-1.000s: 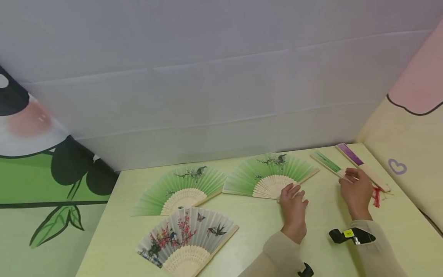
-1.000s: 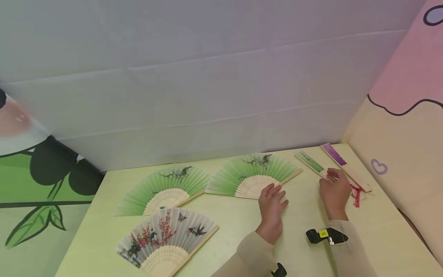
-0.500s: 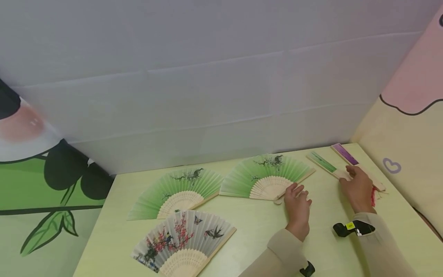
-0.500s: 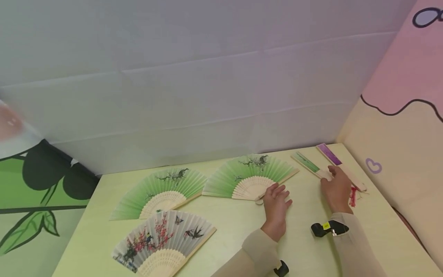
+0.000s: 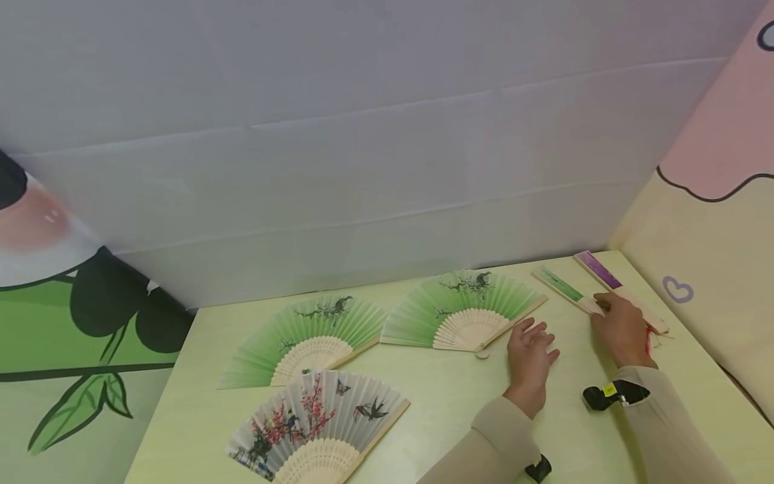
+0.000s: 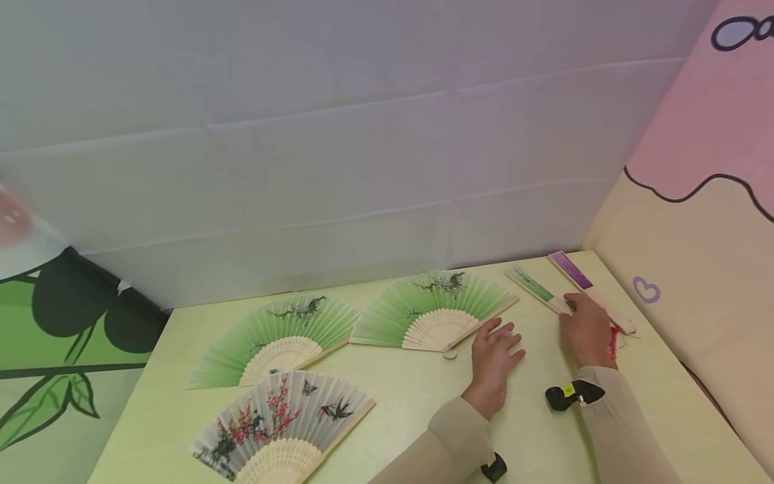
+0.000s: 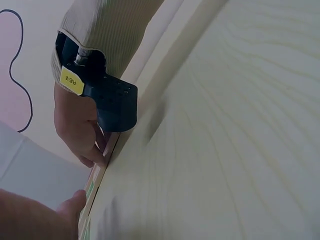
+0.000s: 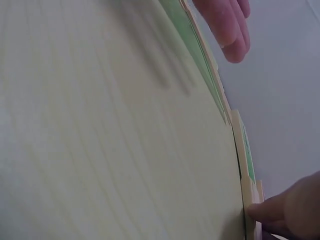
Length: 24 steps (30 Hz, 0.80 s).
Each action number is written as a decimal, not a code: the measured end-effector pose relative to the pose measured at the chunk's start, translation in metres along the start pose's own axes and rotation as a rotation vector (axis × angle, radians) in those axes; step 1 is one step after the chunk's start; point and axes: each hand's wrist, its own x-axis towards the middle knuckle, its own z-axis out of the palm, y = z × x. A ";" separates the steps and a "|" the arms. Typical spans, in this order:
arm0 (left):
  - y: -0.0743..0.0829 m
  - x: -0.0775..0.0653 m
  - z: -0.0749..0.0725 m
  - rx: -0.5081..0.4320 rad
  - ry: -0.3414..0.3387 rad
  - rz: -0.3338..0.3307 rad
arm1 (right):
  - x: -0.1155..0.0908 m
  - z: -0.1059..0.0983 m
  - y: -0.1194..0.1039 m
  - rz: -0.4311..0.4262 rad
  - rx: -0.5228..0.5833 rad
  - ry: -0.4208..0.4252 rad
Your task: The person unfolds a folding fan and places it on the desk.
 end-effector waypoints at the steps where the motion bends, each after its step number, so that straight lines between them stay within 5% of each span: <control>1: -0.001 0.001 0.000 0.004 -0.003 -0.003 | 0.000 0.000 0.000 0.005 0.000 -0.007; 9: -0.007 0.006 0.003 0.023 -0.022 -0.040 | -0.006 -0.001 -0.002 0.053 -0.032 -0.054; 17: -0.013 0.006 0.003 0.061 -0.082 -0.025 | -0.033 -0.003 -0.029 0.171 0.030 -0.033; 24: -0.010 0.004 0.000 0.080 -0.114 -0.068 | -0.059 -0.003 -0.056 0.133 0.146 -0.043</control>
